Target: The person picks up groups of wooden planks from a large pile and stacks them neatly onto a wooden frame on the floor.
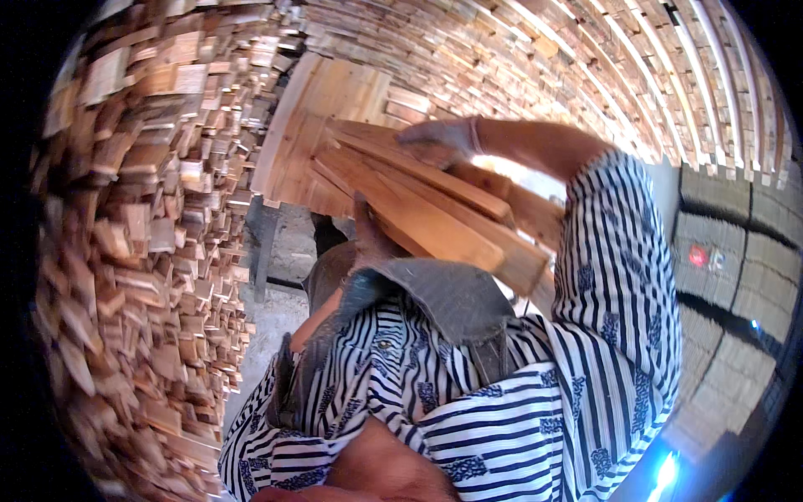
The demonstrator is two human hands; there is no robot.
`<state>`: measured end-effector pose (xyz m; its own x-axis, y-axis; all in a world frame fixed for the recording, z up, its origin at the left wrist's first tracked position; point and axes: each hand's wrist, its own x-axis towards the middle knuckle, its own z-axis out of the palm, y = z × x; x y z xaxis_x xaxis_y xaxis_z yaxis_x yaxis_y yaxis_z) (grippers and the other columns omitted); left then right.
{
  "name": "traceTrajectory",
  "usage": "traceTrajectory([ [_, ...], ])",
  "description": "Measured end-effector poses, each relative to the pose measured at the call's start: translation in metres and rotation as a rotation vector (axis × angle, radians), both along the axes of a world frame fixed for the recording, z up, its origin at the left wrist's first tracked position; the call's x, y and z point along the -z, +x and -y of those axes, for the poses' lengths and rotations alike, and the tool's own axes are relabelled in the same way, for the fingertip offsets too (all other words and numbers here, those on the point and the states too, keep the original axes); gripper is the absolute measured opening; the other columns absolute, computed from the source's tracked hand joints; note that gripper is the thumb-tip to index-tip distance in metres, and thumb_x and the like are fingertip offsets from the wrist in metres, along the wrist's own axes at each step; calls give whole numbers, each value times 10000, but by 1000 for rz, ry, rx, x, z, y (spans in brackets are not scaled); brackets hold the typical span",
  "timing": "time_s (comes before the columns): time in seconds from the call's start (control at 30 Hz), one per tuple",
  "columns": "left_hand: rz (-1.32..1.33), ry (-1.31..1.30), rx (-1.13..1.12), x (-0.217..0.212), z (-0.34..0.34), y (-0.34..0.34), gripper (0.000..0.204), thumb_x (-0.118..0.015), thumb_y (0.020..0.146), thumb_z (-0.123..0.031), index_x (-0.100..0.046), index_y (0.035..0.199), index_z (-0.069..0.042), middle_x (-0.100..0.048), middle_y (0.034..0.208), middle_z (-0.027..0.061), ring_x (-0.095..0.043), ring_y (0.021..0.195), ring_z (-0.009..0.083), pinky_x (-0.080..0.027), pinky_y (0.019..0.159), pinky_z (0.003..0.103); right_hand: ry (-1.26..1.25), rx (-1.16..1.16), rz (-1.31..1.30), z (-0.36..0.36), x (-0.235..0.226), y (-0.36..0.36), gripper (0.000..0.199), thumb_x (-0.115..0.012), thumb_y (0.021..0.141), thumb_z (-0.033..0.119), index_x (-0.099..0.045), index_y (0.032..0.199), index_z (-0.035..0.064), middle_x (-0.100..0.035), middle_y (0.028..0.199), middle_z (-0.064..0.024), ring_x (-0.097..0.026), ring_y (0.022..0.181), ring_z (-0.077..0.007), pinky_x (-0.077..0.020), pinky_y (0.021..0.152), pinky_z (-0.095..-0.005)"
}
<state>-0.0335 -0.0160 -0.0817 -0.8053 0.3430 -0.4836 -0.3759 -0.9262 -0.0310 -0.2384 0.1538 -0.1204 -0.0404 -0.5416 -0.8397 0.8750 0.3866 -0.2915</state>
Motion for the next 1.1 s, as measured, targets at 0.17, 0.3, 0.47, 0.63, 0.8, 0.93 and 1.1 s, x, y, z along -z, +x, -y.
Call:
traceTrajectory([
  [0.17,-24,-161,-75,92,26,-44,755,-549,952,-632,-392,1489,-125,-471,1474,91,-455,1358,290,-363,1162,450,257,-64,72,38,-1,-41,466,-611,986,407,-590,1364,136,-677,1285,-64,-696,988,-181,-605,850,-359],
  [0.3,176,45,-20,102,52,-74,695,-591,960,-569,-442,1463,-113,-516,1439,90,-501,1323,289,-418,1125,471,141,-20,-11,51,41,-56,639,-702,911,446,-545,1411,79,-625,1358,-124,-630,1171,-212,-539,1002,-351],
  [0.47,190,-139,-49,88,7,-94,688,-618,955,-538,-443,1461,-106,-516,1449,96,-516,1319,276,-434,1116,473,-73,39,58,-4,89,-64,679,-720,901,459,-560,1363,-13,-628,1346,-158,-634,1152,-222,-540,992,-357],
  [0.63,264,-197,65,71,-35,-67,684,-664,944,-457,-426,1465,-84,-526,1438,89,-543,1287,262,-454,1102,444,-192,283,-64,-47,89,-1,829,-727,901,456,-377,1482,-22,-532,1444,-163,-535,1278,-217,-446,1087,-358],
  [0.8,190,-471,348,46,-65,-30,559,-669,946,-362,-464,1390,-90,-573,1343,88,-579,1231,244,-497,1053,428,-218,537,-164,-104,85,70,1095,-752,870,473,-92,1591,-21,-273,1613,-203,-283,1485,-265,-246,1218,-372],
  [0.93,-68,-608,459,71,-113,-19,421,-671,932,-249,-529,1295,-88,-604,1232,77,-603,1181,218,-524,1016,419,-263,706,-309,-172,34,87,1066,-742,894,414,-65,1594,-21,-227,1629,-229,-259,1495,-283,-245,1215,-376],
  [1.1,103,-227,585,85,-219,-62,352,-691,908,-259,-605,1197,-79,-635,1161,55,-618,1139,198,-536,984,408,-69,982,-419,-273,26,125,1112,-790,823,375,-81,1617,53,-178,1652,-175,-242,1500,-266,-227,1214,-390],
])
